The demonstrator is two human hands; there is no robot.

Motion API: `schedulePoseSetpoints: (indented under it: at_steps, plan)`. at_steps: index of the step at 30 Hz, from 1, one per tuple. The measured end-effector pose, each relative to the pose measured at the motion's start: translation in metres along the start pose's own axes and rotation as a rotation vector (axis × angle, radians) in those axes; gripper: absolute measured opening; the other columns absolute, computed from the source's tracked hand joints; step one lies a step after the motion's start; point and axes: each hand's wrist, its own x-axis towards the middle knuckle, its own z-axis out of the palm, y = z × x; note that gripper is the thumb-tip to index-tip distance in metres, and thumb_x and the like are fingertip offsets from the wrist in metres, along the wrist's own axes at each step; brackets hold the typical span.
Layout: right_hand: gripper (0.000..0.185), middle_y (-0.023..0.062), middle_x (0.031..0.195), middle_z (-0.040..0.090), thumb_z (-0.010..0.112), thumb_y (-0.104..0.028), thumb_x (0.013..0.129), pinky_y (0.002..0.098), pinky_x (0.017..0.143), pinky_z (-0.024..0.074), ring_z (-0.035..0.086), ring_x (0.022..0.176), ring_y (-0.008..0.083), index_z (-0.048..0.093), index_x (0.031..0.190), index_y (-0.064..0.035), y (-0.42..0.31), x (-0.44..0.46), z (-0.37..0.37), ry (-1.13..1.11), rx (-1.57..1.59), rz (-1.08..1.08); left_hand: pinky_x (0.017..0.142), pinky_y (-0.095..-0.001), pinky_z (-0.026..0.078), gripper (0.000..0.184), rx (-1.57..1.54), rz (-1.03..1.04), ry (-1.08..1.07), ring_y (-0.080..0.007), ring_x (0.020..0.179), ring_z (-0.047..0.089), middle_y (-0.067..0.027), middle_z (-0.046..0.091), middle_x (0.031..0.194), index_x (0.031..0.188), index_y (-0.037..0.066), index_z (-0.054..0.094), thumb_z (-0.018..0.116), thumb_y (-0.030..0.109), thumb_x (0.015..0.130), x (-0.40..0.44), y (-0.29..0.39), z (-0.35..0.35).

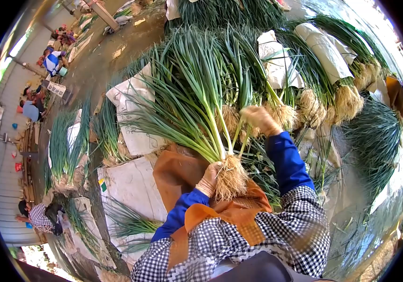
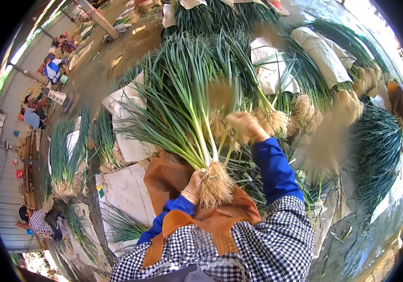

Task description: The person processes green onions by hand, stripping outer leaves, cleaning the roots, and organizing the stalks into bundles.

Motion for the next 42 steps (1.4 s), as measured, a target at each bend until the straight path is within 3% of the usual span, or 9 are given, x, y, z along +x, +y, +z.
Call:
schedulePoseSetpoints:
  at_steps: [7, 9, 11, 13, 19, 25, 32, 36, 42]
  plan:
    - [0.027, -0.0038, 0.055, 0.041, 0.044, -0.034, 0.093, 0.0217, 0.047, 0.0323, 0.034, 0.048, 0.0051, 0.05, 0.076, -0.0147, -0.048, -0.108, -0.146, 0.285, 0.74, -0.678, 0.074, -0.0318, 0.054, 0.028, 0.173, -0.022, 0.078, -0.0198, 0.078, 0.063, -0.0124, 0.064, 0.087, 0.098, -0.006, 0.058, 0.046, 0.015, 0.085, 0.001, -0.002, -0.009]
    - [0.026, -0.0028, 0.058, 0.048, 0.047, -0.037, 0.09, 0.0213, 0.049, 0.0377, 0.04, 0.051, 0.0066, 0.057, 0.087, -0.013, -0.052, -0.126, -0.125, 0.624, -0.269, 0.102, 0.074, -0.032, 0.053, 0.029, 0.173, 0.023, 0.004, -0.0205, 0.078, 0.063, -0.0132, 0.064, 0.088, 0.098, -0.007, 0.058, 0.045, 0.015, 0.084, -0.007, 0.001, 0.006]
    - [0.027, -0.0015, 0.066, 0.056, 0.055, -0.036, 0.086, 0.0215, 0.058, 0.0468, 0.051, 0.058, 0.0087, 0.06, 0.104, -0.0161, 0.058, -0.102, -0.136, 0.487, -1.674, 0.008, 0.076, -0.033, 0.053, 0.031, 0.133, 0.005, 0.028, -0.0219, 0.079, 0.063, -0.0144, 0.064, 0.09, 0.099, -0.008, 0.058, 0.044, 0.015, 0.083, -0.004, 0.001, 0.005]
    - [0.044, 0.0048, 0.094, 0.062, 0.06, -0.028, 0.084, 0.0301, 0.066, 0.0487, 0.056, 0.077, 0.0171, 0.05, 0.123, -0.0104, 0.004, -0.083, -0.064, 0.395, -0.714, -0.017, 0.077, -0.0341, 0.053, 0.031, 0.126, -0.002, 0.006, -0.0231, 0.08, 0.063, -0.0148, 0.064, 0.091, 0.1, -0.008, 0.057, 0.045, 0.015, 0.083, 0.002, -0.001, 0.002]
    - [0.03, 0.0072, 0.093, 0.063, 0.063, -0.027, 0.079, 0.0354, 0.077, 0.0489, 0.061, 0.085, 0.0222, 0.061, 0.105, -0.0119, 0.031, 0.066, -0.009, -0.324, -1.105, -0.344, 0.082, -0.0388, 0.052, 0.043, 0.05, -0.064, -0.048, -0.0277, 0.089, 0.061, -0.0178, 0.061, 0.102, 0.113, -0.007, 0.052, 0.046, 0.019, 0.08, -0.039, 0.027, 0.015]
    - [0.02, 0.0071, 0.094, 0.059, 0.049, -0.017, 0.088, 0.0273, 0.077, 0.0473, 0.056, 0.089, 0.0162, 0.059, 0.098, -0.0029, 0.018, 0.077, -0.106, 0.22, 0.437, -0.111, 0.081, -0.0357, 0.051, 0.038, -0.164, 0.107, -0.023, -0.0262, 0.091, 0.059, -0.0159, 0.059, 0.105, 0.11, -0.002, 0.053, 0.052, 0.028, 0.086, -0.115, 0.071, 0.031]
    - [0.029, 0.0104, 0.086, 0.066, 0.051, -0.035, 0.086, 0.0339, 0.068, 0.0485, 0.063, 0.077, 0.022, 0.063, 0.09, -0.0084, 0.087, -0.104, -0.261, 1.241, -0.948, 0.178, 0.078, -0.042, 0.051, 0.045, -0.057, 0.121, 0.082, -0.0295, 0.087, 0.059, -0.0193, 0.058, 0.099, 0.113, -0.004, 0.05, 0.044, 0.033, 0.088, -0.133, 0.089, 0.011]
    - [0.027, 0.0096, 0.087, 0.067, 0.051, -0.035, 0.085, 0.0348, 0.07, 0.0496, 0.063, 0.082, 0.0253, 0.065, 0.091, -0.0123, 0.151, -0.162, -0.231, 0.326, -1.616, 0.721, 0.083, -0.044, 0.048, 0.058, -0.046, 0.104, 0.07, -0.0309, 0.091, 0.058, -0.0196, 0.057, 0.103, 0.117, -0.004, 0.047, 0.043, 0.044, 0.084, -0.135, 0.093, 0.002]
    - [0.061, 0.0176, 0.121, 0.052, 0.036, -0.048, 0.092, 0.0381, 0.093, 0.0416, 0.054, 0.107, 0.028, 0.03, 0.135, -0.0054, 0.001, -0.114, 0.048, -0.287, 0.443, 0.226, 0.079, -0.032, 0.052, 0.032, 0.459, 0.251, 0.03, -0.0186, 0.084, 0.061, -0.012, 0.062, 0.093, 0.105, -0.007, 0.055, 0.05, 0.017, 0.084, -0.125, 0.085, -0.037]
